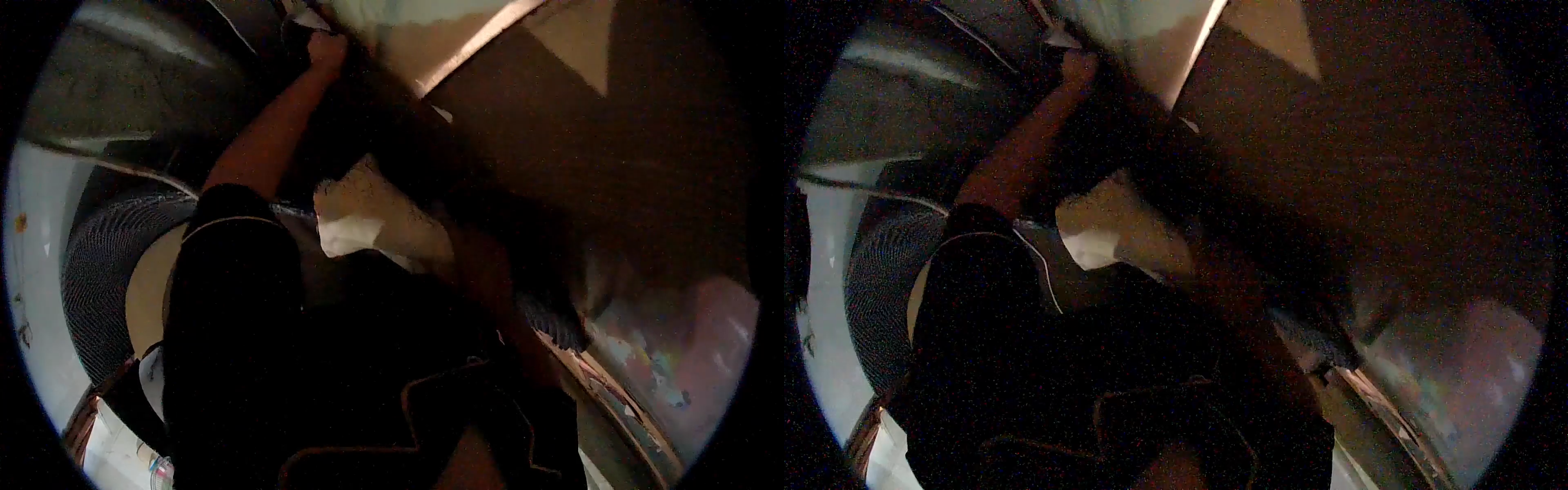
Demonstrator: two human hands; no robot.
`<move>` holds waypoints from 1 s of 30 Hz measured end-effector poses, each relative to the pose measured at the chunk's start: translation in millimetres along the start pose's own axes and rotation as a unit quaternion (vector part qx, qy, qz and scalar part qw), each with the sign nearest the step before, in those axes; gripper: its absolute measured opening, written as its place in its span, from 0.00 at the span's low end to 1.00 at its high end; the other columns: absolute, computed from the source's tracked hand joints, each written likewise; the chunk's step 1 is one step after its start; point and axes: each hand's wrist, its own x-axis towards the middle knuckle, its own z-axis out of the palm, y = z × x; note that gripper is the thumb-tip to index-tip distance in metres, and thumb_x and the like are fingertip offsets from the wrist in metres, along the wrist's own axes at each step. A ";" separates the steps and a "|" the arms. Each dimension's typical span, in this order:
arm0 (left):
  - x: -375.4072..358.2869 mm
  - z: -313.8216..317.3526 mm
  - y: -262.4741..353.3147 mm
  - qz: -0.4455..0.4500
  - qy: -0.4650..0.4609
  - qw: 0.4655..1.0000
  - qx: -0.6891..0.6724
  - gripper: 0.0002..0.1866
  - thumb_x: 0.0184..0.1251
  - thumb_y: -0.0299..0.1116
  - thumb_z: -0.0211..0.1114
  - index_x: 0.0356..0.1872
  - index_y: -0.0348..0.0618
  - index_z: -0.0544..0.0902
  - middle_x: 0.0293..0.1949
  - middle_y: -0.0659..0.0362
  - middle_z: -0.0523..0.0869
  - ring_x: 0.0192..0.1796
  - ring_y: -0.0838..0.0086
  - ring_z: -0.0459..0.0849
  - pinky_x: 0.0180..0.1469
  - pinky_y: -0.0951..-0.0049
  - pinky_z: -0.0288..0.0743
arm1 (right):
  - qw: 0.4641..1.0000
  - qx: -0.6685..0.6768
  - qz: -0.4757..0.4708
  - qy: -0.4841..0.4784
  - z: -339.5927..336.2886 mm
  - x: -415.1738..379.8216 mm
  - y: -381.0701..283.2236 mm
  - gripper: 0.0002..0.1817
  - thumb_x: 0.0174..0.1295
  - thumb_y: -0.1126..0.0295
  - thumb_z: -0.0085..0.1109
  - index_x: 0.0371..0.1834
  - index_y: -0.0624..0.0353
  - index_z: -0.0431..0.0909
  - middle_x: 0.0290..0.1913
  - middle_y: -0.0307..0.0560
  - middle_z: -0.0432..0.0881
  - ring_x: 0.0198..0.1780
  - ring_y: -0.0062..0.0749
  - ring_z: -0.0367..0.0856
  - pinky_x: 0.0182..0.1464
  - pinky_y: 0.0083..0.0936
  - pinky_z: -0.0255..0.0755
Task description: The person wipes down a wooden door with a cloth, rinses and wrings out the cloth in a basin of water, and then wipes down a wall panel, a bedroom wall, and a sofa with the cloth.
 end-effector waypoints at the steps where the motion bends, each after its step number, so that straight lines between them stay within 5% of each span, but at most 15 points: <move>1: -17.5 -9.3 24.0 0.077 -0.076 0.986 0.126 0.13 0.53 0.37 0.66 0.32 0.36 0.87 0.36 0.43 0.87 0.40 0.43 0.86 0.40 0.49 0.82 | 1.000 0.001 0.005 -0.011 -4.5 -2.0 0.9 0.43 0.54 0.51 0.70 0.72 0.54 0.63 0.47 0.57 0.82 0.45 0.52 0.82 0.47 0.44 0.76; 5: -80.9 -14.3 98.1 0.152 -0.275 0.922 0.226 0.16 0.54 0.40 0.67 0.39 0.41 0.88 0.39 0.48 0.88 0.41 0.46 0.87 0.41 0.53 0.83 | 0.998 0.022 0.003 0.054 10.3 -6.3 8.8 0.41 0.54 0.46 0.69 0.68 0.57 0.68 0.47 0.58 0.82 0.46 0.51 0.82 0.47 0.44 0.77; 8: -124.5 21.5 116.7 0.207 -0.265 0.923 0.186 0.15 0.55 0.37 0.66 0.41 0.41 0.87 0.42 0.48 0.88 0.44 0.49 0.87 0.45 0.54 0.82 | 0.997 0.043 -0.003 0.061 10.0 -14.5 20.1 0.42 0.54 0.40 0.67 0.65 0.58 0.71 0.46 0.57 0.82 0.45 0.50 0.83 0.46 0.44 0.77; 10: -131.1 46.4 110.2 0.090 -0.323 0.942 -0.015 0.15 0.58 0.35 0.64 0.44 0.39 0.85 0.45 0.47 0.87 0.47 0.51 0.85 0.48 0.55 0.80 | 0.998 0.029 -0.001 0.053 13.4 -19.4 27.3 0.40 0.54 0.38 0.65 0.62 0.57 0.73 0.45 0.56 0.83 0.44 0.50 0.84 0.45 0.44 0.78; 13: -122.1 54.3 99.4 -0.094 -0.391 0.863 -0.307 0.15 0.61 0.32 0.62 0.47 0.36 0.82 0.49 0.45 0.85 0.51 0.55 0.84 0.52 0.56 0.78 | 0.993 0.053 -0.018 0.107 18.7 -11.2 20.6 0.38 0.53 0.37 0.65 0.57 0.56 0.75 0.44 0.56 0.83 0.43 0.51 0.84 0.45 0.44 0.78; 14: -121.6 46.2 90.1 -0.088 -0.397 0.862 -0.302 0.15 0.61 0.32 0.62 0.47 0.36 0.82 0.49 0.45 0.85 0.51 0.55 0.84 0.52 0.56 0.78 | 0.992 0.059 -0.013 0.112 23.0 -10.3 20.1 0.38 0.53 0.37 0.65 0.57 0.56 0.75 0.44 0.56 0.83 0.43 0.51 0.84 0.45 0.44 0.78; 15: -122.6 21.6 84.5 0.083 -0.411 0.850 -0.320 0.15 0.62 0.31 0.61 0.48 0.35 0.81 0.49 0.45 0.85 0.52 0.57 0.83 0.53 0.57 0.77 | 0.989 0.040 -0.029 0.143 25.9 -10.6 19.9 0.37 0.53 0.37 0.65 0.55 0.56 0.76 0.43 0.55 0.84 0.43 0.51 0.84 0.45 0.44 0.78; 17: -132.6 -33.9 105.1 0.260 -0.423 0.803 -0.330 0.15 0.64 0.29 0.61 0.49 0.34 0.79 0.49 0.45 0.84 0.52 0.58 0.83 0.54 0.59 0.76 | 0.983 0.022 -0.033 0.180 22.1 -9.6 12.4 0.36 0.52 0.36 0.65 0.53 0.56 0.77 0.43 0.55 0.84 0.43 0.51 0.84 0.44 0.44 0.78; 20: -177.0 -149.8 192.0 0.193 -0.441 0.869 -0.113 0.18 0.62 0.27 0.63 0.54 0.33 0.78 0.51 0.47 0.84 0.54 0.61 0.81 0.57 0.63 0.74 | 0.988 0.069 -0.005 0.135 10.4 -21.4 10.2 0.36 0.51 0.34 0.64 0.49 0.56 0.78 0.44 0.55 0.84 0.43 0.51 0.84 0.44 0.43 0.79; 22: -200.8 -194.6 215.2 -0.137 -0.438 0.769 -0.445 0.22 0.60 0.28 0.65 0.56 0.31 0.77 0.52 0.49 0.84 0.56 0.61 0.80 0.60 0.62 0.73 | 0.991 0.106 0.010 0.078 10.5 -12.1 9.6 0.32 0.49 0.41 0.71 0.47 0.56 0.80 0.44 0.51 0.85 0.42 0.46 0.85 0.45 0.41 0.79; 23: -208.0 -203.2 212.2 -0.135 -0.442 0.768 -0.443 0.22 0.60 0.28 0.65 0.56 0.31 0.77 0.52 0.49 0.84 0.56 0.61 0.80 0.60 0.62 0.73 | 0.991 0.108 0.014 0.081 20.1 -8.4 12.5 0.32 0.49 0.41 0.71 0.47 0.56 0.80 0.44 0.51 0.85 0.42 0.46 0.85 0.45 0.41 0.79; 26: -219.1 -218.0 195.6 -0.179 -0.384 0.762 -0.490 0.23 0.60 0.30 0.65 0.57 0.32 0.77 0.51 0.51 0.85 0.55 0.61 0.80 0.60 0.61 0.72 | 0.936 0.195 0.000 0.293 43.8 -4.7 20.3 0.29 0.45 0.51 0.78 0.45 0.57 0.80 0.44 0.49 0.85 0.40 0.42 0.85 0.45 0.38 0.78; 28: -217.9 -209.4 164.3 -0.188 -0.388 0.736 -0.522 0.24 0.59 0.31 0.65 0.57 0.32 0.77 0.50 0.51 0.84 0.55 0.61 0.80 0.60 0.60 0.72 | 0.875 0.362 0.060 0.315 35.4 -8.8 15.9 0.41 0.45 0.32 0.69 0.50 0.57 0.79 0.45 0.54 0.84 0.48 0.52 0.83 0.54 0.43 0.76; 29: -222.9 -206.4 159.4 -0.178 -0.410 0.725 -0.524 0.24 0.59 0.31 0.65 0.57 0.32 0.77 0.50 0.51 0.84 0.55 0.61 0.80 0.60 0.60 0.72 | 0.872 0.353 0.080 0.330 34.9 -12.8 16.9 0.41 0.45 0.32 0.69 0.50 0.57 0.79 0.45 0.54 0.84 0.48 0.52 0.83 0.54 0.43 0.76; 30: -229.9 -207.0 153.6 -0.154 -0.395 0.740 -0.523 0.26 0.58 0.31 0.66 0.59 0.33 0.76 0.51 0.51 0.84 0.55 0.61 0.80 0.60 0.60 0.72 | 0.826 0.351 0.075 0.434 34.3 -9.0 13.7 0.32 0.46 0.44 0.74 0.46 0.57 0.81 0.42 0.49 0.84 0.50 0.46 0.81 0.55 0.40 0.74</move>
